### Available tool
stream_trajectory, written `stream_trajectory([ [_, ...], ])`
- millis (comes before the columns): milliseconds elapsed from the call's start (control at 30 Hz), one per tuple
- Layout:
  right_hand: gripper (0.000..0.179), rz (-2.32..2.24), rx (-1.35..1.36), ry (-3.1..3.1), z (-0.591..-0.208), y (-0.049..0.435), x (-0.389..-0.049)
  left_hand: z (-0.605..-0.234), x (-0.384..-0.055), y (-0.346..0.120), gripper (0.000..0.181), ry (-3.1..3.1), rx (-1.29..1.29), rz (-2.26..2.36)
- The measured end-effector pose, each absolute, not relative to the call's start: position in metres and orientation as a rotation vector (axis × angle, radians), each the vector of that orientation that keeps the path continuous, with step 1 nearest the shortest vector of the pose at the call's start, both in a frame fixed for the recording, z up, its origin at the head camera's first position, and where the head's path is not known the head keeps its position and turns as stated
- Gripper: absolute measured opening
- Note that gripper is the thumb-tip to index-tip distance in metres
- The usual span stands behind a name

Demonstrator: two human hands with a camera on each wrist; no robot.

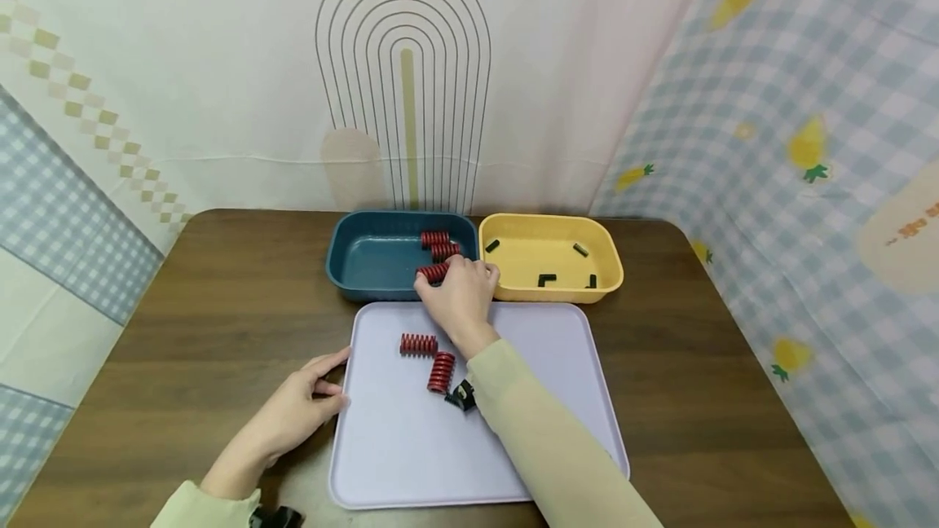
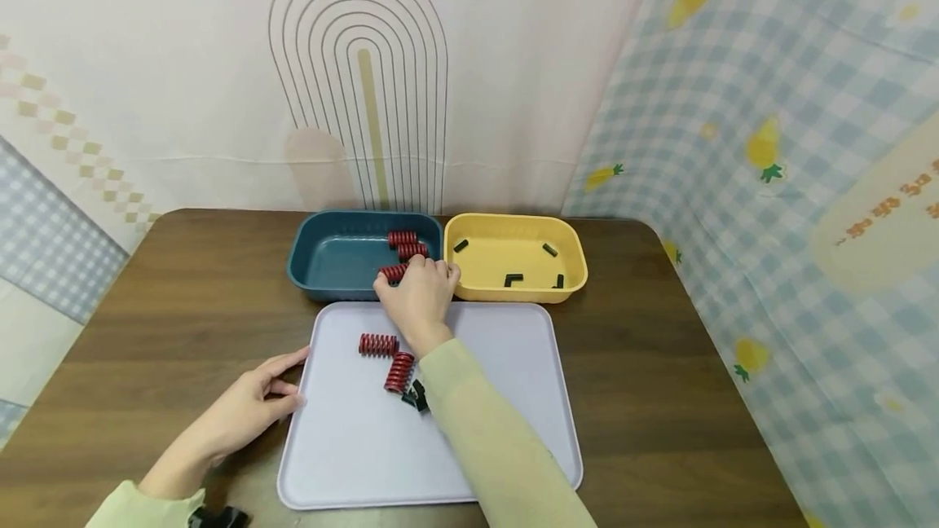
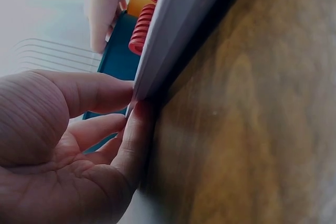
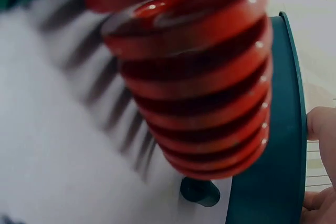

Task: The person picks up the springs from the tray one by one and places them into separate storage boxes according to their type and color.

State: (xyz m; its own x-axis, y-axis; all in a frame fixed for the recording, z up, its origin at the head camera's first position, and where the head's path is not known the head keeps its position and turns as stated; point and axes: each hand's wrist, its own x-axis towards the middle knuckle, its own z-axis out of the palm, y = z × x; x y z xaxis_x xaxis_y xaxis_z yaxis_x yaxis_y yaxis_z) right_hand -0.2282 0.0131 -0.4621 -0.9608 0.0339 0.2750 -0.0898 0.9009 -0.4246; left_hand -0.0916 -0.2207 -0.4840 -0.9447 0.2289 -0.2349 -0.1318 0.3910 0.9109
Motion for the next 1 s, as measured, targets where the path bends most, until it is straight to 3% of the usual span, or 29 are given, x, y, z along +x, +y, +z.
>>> stream_trajectory([
  [333,0.043,0.769,0.173,-2.74,-0.457,0.025,-0.22,-0.484,-0.093,-0.217,0.066,2.337,0.06,1.565],
  [633,0.045,1.062,0.362,-2.764,-0.434,0.069,-0.198,-0.484,-0.094,-0.219,0.067,2.348,0.08,1.563],
  [1000,0.06,1.351,0.802,-3.088,-0.45,0.13,-0.162,-0.483,-0.092,-0.221,0.067,2.317,0.075,1.572],
])
